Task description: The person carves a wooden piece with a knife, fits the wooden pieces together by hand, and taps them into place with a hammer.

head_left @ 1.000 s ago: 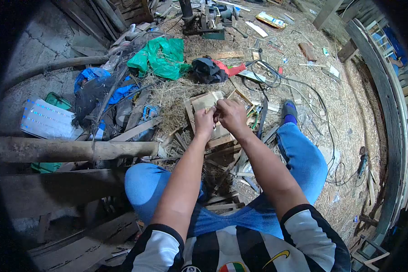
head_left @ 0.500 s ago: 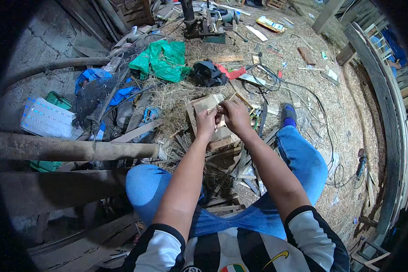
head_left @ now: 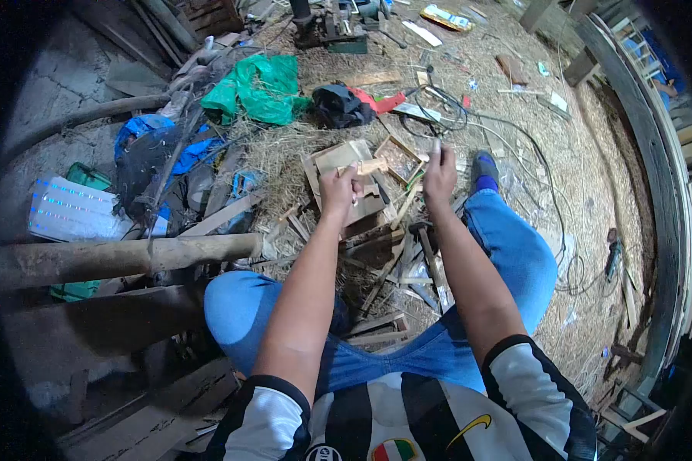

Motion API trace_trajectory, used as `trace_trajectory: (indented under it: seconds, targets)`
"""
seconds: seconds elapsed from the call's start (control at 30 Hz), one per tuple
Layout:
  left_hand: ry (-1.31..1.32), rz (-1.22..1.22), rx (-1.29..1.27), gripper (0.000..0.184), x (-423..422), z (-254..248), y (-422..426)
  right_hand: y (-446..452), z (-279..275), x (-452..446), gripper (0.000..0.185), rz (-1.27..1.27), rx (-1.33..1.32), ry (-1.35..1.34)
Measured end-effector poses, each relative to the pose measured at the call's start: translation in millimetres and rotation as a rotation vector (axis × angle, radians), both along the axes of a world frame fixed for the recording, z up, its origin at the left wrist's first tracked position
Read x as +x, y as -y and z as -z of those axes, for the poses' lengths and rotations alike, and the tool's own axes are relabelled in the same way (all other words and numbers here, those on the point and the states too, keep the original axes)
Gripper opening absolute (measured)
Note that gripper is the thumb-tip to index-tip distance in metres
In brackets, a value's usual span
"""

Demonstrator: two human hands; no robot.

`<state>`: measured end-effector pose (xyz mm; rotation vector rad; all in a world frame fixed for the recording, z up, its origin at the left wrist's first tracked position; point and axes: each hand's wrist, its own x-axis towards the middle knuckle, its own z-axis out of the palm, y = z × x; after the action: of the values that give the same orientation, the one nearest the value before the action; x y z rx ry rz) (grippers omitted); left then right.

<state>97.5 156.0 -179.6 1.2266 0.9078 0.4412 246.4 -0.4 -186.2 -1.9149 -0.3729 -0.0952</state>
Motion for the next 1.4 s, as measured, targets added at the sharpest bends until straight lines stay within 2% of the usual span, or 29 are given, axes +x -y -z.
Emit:
trace_trajectory:
  seconds: [0.07,0.13,0.2,0.27,0.33,0.37,0.5,0.57,0.63,0.67,0.7,0.8,0.9,0.93,1.1,1.17,1.37,1.4]
  targets:
    - [-0.012,0.005,0.006,0.029,0.1,0.3,0.3,26.1,53.4,14.0,0.041,0.238,-0.143,-0.25]
    - [-0.003,-0.001,-0.006,0.029,-0.3,2.0,-0.8,61.2,106.2,8.6,0.047,0.27,-0.486,-0.382]
    - [-0.001,-0.003,-0.01,0.029,-0.6,-1.7,0.9,104.4,185.1,4.5,0.043,0.174,-0.664,-0.644]
    - [0.004,-0.006,-0.01,0.03,0.6,-1.9,0.9,134.5,222.9,-23.6,0.044,0.094,-0.868,-0.659]
    - [0.024,-0.008,-0.037,0.03,0.2,-0.3,0.5,136.9,182.3,-48.3,0.056,-0.025,-0.982,-0.832]
    - [0.02,-0.011,-0.031,0.03,0.0,-3.0,1.3,139.5,189.0,-54.4,0.06,-0.071,-1.026,-0.854]
    - [-0.015,-0.026,-0.034,0.03,-1.1,-8.9,4.7,189.3,323.1,-58.7,0.077,-0.157,-1.06,-0.808]
    - [0.021,-0.023,-0.033,0.031,-1.4,-5.6,4.7,177.1,279.5,-60.9,0.081,-0.056,-1.029,-0.832]
    - [0.013,-0.015,-0.045,0.032,-2.6,-10.9,5.4,130.2,147.1,-63.6,0.081,0.131,-0.97,-0.889]
    - [0.013,-0.014,-0.026,0.031,-2.8,-9.6,4.0,121.4,136.6,-61.8,0.055,0.175,-0.998,-0.796]
    - [0.01,-0.01,-0.008,0.03,-3.0,-8.0,3.7,120.1,140.5,-53.9,0.055,0.181,-1.0,-0.799]
    - [0.003,-0.008,-0.022,0.031,-2.3,-9.4,2.5,108.4,150.0,-30.8,0.04,0.298,-0.871,-0.644]
    - [-0.01,0.003,0.005,0.031,-2.5,-8.1,2.0,106.4,180.8,-4.9,0.042,0.235,-0.768,-0.687]
    - [-0.01,0.005,0.021,0.031,-2.3,-8.9,2.8,109.7,212.7,0.7,0.045,0.201,-0.766,-0.651]
    - [0.022,0.0,-0.002,0.031,-1.6,-10.1,3.9,98.8,209.2,6.5,0.052,0.11,-0.794,-0.744]
    - [0.012,0.022,0.003,0.031,-2.4,-9.6,2.8,100.0,209.4,9.1,0.055,0.045,-0.899,-0.765]
    - [-0.004,0.01,-0.006,0.032,0.7,-15.8,3.7,96.2,184.7,1.9,0.044,0.12,-0.852,-0.698]
    - [0.006,-0.005,-0.022,0.031,1.3,-15.4,3.7,90.2,165.6,3.3,0.044,0.153,-0.835,-0.694]
